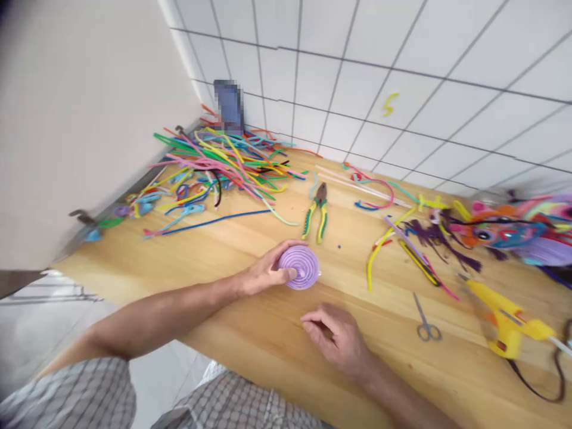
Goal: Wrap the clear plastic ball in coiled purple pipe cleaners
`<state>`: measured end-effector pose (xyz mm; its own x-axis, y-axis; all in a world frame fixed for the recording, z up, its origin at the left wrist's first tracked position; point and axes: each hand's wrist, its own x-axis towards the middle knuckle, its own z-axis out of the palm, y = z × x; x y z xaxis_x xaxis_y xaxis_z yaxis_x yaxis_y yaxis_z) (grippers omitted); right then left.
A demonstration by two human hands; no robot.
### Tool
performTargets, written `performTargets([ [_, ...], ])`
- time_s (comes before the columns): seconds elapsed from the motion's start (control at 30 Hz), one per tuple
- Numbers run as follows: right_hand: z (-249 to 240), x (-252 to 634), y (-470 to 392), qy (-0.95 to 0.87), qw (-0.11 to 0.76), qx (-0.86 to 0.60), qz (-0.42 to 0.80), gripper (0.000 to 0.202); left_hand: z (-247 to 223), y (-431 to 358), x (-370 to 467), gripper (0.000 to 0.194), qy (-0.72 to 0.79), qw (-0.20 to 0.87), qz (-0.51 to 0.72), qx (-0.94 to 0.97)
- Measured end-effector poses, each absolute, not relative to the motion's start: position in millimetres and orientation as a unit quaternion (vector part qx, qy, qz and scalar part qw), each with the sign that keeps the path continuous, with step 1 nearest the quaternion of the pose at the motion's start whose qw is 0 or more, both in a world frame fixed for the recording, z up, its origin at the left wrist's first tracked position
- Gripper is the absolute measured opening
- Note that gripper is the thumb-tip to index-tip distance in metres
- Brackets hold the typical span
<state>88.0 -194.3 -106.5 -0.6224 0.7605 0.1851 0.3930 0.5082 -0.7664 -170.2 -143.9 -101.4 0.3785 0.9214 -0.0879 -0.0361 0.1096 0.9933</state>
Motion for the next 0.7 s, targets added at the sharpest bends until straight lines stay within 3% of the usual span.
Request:
performTargets([
  [0.27, -105.9, 82.6, -194.6, -0.807, 0.277, -0.361, 0.377, 0.032, -105.2, -145.5, -171.8, 0.069, 0.413, 0.62, 0.397, 0.536],
  [0.7, -113.4, 72.4, -193.1, -0.806, 0.318, -0.332, 0.373, 0.021, -97.0, -149.8, -175.7, 0.075, 0.47, 0.555, 0.38, 0.572],
])
